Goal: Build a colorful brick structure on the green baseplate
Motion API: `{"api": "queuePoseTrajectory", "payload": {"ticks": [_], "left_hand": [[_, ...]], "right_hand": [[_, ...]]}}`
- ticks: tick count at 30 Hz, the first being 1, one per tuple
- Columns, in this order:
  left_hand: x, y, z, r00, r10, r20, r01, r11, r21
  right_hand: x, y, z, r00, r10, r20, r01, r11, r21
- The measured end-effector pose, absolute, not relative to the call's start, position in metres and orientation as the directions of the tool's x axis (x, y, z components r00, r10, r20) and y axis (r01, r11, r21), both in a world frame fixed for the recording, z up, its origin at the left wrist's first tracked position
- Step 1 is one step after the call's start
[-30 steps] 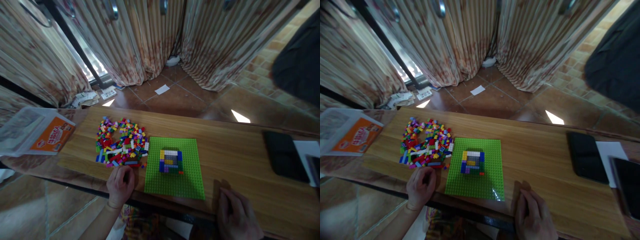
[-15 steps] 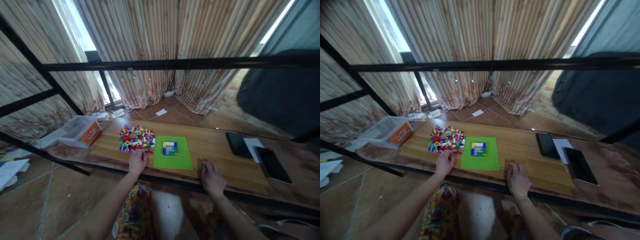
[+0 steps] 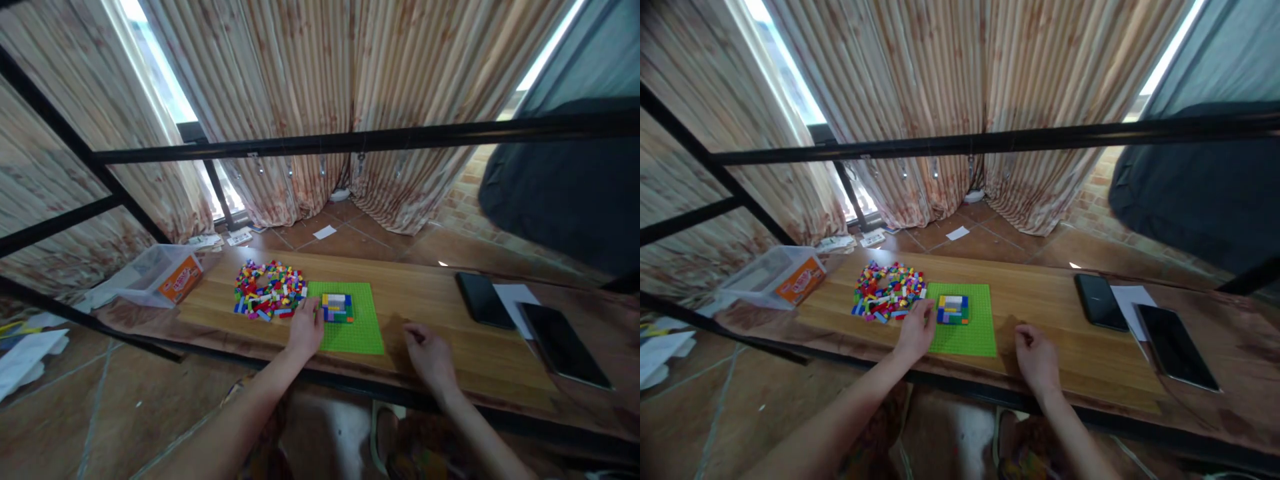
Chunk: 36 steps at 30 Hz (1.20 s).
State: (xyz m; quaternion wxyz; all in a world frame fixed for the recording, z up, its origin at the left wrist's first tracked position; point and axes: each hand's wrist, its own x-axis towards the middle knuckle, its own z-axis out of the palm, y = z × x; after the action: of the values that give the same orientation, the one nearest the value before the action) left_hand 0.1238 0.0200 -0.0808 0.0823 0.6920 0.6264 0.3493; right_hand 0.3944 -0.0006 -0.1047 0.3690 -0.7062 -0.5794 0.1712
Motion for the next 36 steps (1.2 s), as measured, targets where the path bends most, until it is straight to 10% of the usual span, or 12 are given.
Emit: {"api": "queuePoseTrajectory", "payload": {"ticks": [10,36], "left_hand": [[0.161,0.071,-0.091,-0.036,0.97,0.241,0.486,-0.194,0.852],[0.167,0.069,-0.097,-0.092,0.96,0.264,0.3,-0.226,0.927]], "right_hand": [[0.308,0.075,-0.08,0.079,0.994,0.078,0.584,0.017,-0.811],[0.29,0.085,-0.088,0.131,0.979,0.156,0.862,-0.035,-0.506]]}}
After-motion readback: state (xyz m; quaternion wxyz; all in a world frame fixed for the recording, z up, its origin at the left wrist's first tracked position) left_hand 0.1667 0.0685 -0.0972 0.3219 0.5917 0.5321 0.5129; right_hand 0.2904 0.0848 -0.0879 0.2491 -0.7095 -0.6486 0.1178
